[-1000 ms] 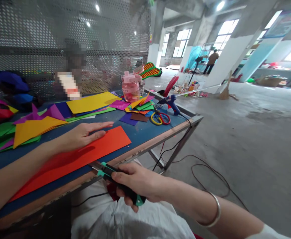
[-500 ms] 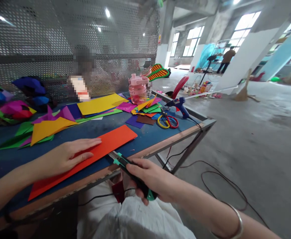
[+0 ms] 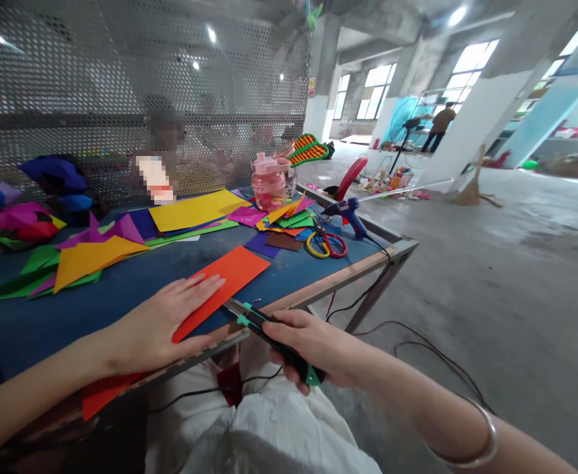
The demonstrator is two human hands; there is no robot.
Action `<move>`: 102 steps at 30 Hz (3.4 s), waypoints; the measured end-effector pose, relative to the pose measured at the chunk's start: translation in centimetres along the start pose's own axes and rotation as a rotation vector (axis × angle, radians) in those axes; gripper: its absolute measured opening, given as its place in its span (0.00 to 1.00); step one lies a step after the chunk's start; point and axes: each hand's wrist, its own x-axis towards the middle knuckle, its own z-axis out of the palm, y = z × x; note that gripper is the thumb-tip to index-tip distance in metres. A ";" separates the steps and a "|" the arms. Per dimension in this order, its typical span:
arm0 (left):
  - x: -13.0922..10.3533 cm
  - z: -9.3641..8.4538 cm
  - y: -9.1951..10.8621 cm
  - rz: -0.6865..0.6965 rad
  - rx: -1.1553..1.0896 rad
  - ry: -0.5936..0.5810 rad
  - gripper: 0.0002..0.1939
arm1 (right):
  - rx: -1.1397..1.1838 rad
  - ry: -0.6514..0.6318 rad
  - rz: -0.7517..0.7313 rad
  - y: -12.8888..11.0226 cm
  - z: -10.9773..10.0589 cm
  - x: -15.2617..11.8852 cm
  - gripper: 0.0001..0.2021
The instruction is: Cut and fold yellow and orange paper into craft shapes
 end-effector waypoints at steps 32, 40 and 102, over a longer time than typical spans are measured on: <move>-0.7 1.1 0.3 -0.049 -0.187 0.083 0.30 | 0.212 -0.087 0.006 -1.3 0.9 -0.8 0.07; -0.1 3.0 2.8 -0.032 -0.215 0.087 0.29 | 0.122 0.015 0.032 -0.5 -0.1 -1.2 0.06; 3.6 0.2 -3.3 0.192 -0.045 -0.179 0.24 | -0.062 -0.050 0.087 0.6 2.0 -1.5 0.16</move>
